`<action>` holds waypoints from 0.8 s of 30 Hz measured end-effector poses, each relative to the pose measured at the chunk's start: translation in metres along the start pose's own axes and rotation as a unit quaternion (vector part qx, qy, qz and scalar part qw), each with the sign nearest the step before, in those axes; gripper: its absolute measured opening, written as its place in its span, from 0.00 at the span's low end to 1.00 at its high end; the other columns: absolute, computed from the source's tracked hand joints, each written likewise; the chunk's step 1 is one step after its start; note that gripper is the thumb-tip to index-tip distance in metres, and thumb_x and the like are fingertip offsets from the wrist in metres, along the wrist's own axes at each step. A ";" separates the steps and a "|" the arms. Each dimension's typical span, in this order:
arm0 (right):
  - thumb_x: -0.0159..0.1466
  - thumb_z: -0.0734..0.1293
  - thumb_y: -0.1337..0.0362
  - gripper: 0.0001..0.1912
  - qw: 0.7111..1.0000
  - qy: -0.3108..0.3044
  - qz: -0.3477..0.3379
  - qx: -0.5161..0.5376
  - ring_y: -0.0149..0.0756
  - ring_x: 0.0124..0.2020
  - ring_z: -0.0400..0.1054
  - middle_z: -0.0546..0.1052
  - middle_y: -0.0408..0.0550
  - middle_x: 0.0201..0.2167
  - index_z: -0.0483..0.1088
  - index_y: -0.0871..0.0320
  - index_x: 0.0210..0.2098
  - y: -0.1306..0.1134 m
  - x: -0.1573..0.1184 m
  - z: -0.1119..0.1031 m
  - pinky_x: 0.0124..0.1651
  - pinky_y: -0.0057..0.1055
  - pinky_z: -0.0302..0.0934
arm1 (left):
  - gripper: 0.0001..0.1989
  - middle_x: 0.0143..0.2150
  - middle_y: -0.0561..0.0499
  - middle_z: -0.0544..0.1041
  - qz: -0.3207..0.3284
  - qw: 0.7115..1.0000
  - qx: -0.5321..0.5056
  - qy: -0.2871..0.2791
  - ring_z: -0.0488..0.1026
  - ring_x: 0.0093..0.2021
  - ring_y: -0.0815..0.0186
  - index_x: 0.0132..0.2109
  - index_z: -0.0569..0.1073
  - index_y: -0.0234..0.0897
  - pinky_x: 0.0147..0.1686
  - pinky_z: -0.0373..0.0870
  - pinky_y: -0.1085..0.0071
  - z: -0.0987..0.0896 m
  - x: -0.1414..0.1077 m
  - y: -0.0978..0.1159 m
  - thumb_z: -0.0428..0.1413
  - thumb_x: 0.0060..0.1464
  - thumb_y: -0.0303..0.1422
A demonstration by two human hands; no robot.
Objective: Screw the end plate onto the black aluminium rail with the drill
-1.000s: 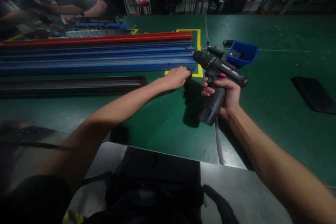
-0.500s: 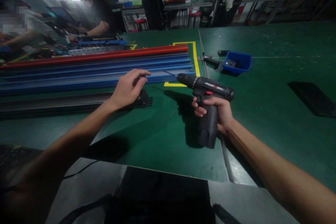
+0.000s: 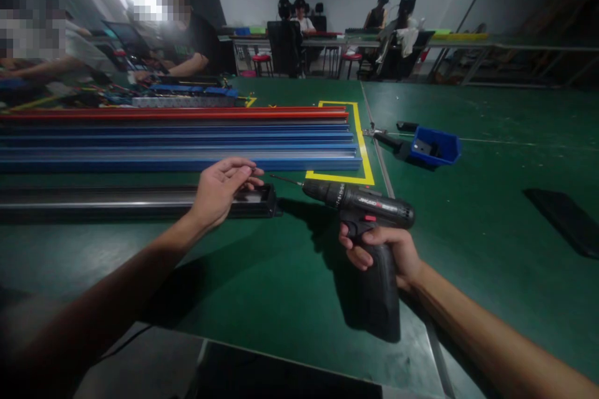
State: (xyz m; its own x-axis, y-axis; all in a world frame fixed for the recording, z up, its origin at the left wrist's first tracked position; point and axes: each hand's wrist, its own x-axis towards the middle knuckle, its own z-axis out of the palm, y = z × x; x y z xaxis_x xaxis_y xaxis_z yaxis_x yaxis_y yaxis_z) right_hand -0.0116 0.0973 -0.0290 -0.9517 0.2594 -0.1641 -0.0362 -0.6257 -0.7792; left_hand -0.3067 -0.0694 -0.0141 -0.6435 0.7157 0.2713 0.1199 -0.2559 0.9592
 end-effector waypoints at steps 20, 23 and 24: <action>0.50 0.69 0.57 0.15 0.999 -0.028 0.008 -0.031 0.22 0.12 0.41 0.72 0.46 0.24 0.82 0.52 0.35 0.011 0.028 -0.019 0.17 0.27 0.42 | 0.11 0.36 0.48 0.82 -0.076 0.995 -0.027 0.051 0.74 0.30 0.72 0.42 0.83 0.34 0.28 0.67 0.75 -0.004 0.002 0.003 0.69 0.52 0.33; 0.49 0.68 0.57 0.15 0.999 -0.023 0.013 -0.037 0.21 0.12 0.41 0.73 0.46 0.24 0.82 0.51 0.34 0.012 0.029 -0.018 0.16 0.26 0.40 | 0.10 0.36 0.48 0.82 -0.080 0.996 -0.016 0.044 0.73 0.29 0.72 0.42 0.83 0.33 0.27 0.66 0.75 -0.004 0.002 0.005 0.68 0.52 0.33; 0.49 0.68 0.56 0.15 0.999 -0.025 0.016 -0.038 0.22 0.12 0.41 0.73 0.46 0.24 0.82 0.51 0.34 0.012 0.029 -0.018 0.16 0.26 0.40 | 0.10 0.36 0.48 0.82 -0.079 0.996 -0.010 0.039 0.73 0.29 0.72 0.42 0.83 0.33 0.27 0.66 0.75 -0.004 0.002 0.005 0.68 0.52 0.32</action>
State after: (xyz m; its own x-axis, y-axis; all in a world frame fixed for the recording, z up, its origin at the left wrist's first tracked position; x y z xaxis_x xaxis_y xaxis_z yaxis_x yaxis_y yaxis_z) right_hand -0.0339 0.1104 -0.0535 -0.9660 0.2015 -0.1617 0.0170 -0.5748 -0.8181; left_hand -0.3099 -0.0720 -0.0093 -0.7098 0.6958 0.1098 -0.0026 -0.1584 0.9874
